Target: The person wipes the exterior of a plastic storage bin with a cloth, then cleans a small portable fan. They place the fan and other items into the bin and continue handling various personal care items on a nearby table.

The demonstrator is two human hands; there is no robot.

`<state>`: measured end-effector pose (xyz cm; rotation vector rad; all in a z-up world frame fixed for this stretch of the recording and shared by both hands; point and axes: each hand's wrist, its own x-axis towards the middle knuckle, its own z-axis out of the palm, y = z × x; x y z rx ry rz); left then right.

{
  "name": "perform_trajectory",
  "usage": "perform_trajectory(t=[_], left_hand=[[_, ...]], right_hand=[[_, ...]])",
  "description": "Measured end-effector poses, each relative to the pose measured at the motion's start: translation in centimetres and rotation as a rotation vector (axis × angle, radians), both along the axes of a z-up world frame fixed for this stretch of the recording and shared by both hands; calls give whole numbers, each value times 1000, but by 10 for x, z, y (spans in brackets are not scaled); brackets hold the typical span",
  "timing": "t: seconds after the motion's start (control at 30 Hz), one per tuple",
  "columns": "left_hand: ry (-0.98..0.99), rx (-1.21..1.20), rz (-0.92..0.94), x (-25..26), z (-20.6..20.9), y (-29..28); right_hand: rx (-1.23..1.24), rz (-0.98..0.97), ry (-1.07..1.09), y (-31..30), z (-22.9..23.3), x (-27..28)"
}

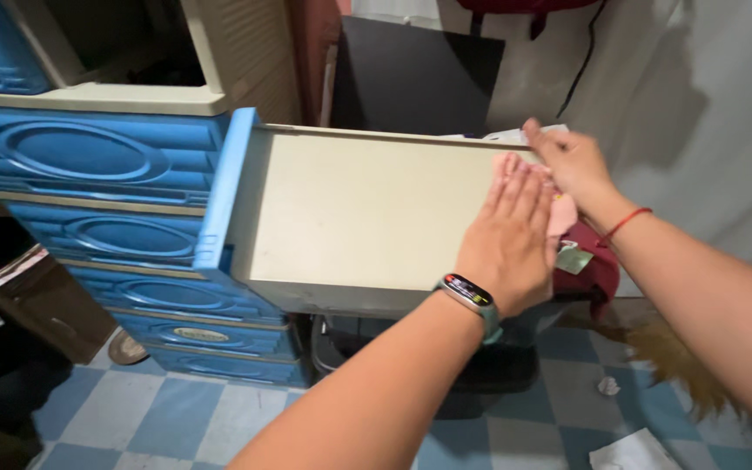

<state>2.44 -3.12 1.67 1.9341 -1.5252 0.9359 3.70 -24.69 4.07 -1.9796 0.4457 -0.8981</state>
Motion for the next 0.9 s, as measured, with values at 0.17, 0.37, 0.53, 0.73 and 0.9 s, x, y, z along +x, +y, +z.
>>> perform_trajectory(t=[0.17, 0.37, 0.53, 0.73, 0.9], left_hand=[[7, 105, 81, 10, 4, -5], [88, 112, 197, 58, 11, 36], [84, 143, 384, 120, 22, 101], [197, 133, 548, 146, 33, 132], [292, 1, 574, 160, 29, 136]], right_hand=[[64, 157, 64, -6, -4, -11], [30, 200, -42, -12, -12, -2], [118, 211, -62, -8, -13, -2], [97, 124, -25, 7, -11, -6], [27, 76, -16, 12, -8, -11]])
